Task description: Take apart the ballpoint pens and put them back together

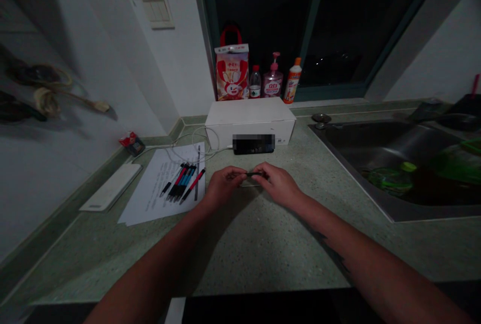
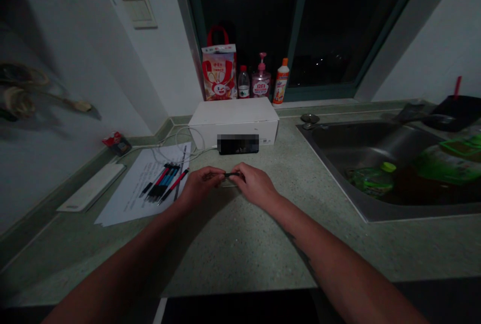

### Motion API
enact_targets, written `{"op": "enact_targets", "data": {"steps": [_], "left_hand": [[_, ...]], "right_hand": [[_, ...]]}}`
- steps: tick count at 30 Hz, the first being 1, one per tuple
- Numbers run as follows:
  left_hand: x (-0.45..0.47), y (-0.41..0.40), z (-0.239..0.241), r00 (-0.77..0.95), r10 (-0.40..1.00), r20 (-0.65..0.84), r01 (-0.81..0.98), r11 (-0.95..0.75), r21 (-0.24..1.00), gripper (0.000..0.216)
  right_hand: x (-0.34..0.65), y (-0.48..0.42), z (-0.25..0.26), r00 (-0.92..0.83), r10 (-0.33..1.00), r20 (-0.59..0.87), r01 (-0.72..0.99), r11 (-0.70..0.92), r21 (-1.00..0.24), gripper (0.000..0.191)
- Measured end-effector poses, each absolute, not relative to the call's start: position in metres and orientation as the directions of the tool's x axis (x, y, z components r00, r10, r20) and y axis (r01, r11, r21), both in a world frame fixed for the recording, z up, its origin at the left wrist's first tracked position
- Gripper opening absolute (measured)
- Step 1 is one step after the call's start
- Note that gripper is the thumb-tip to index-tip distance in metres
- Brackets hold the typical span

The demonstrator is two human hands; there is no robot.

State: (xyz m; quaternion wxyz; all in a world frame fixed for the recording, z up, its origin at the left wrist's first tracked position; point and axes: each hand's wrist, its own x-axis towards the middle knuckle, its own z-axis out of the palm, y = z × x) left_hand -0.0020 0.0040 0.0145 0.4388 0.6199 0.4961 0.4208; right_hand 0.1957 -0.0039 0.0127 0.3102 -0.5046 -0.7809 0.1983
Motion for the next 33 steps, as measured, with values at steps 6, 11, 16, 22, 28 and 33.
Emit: {"op": "enact_targets", "data": {"steps": [6,11,16,22,28,33], "left_hand": [[-0.002,0.005,0.011,0.14,0.984,0.111,0.286,-0.147,0.947,0.017],[-0.002,0.003,0.016,0.166,0.98,0.109,0.317,-0.158,0.935,0.018],[-0.005,0.004,0.014,0.197,0.967,0.159,0.404,-0.228,0.886,0.013],[-0.005,0.002,0.0,0.506,0.822,0.26,0.544,-0.539,0.644,0.011],[-0.013,0.006,0.001,0.465,0.838,0.286,0.646,-0.542,0.537,0.009],[-0.022,0.019,0.001,0.41,0.87,0.274,0.799,-0.488,0.352,0.012]], "right_hand": [[0.196,-0.003,0.012,-0.291,0.913,0.286,0.655,0.408,-0.636,0.014],[0.197,-0.003,0.013,-0.315,0.907,0.279,0.673,0.421,-0.608,0.015],[0.197,-0.001,0.014,-0.308,0.917,0.252,0.742,0.397,-0.54,0.028],[0.203,0.004,0.004,-0.345,0.916,0.203,0.78,0.4,-0.481,0.005],[0.205,0.004,-0.001,-0.423,0.889,0.179,0.813,0.459,-0.358,0.009],[0.204,0.003,0.002,-0.446,0.881,0.159,0.83,0.473,-0.296,0.009]]}}
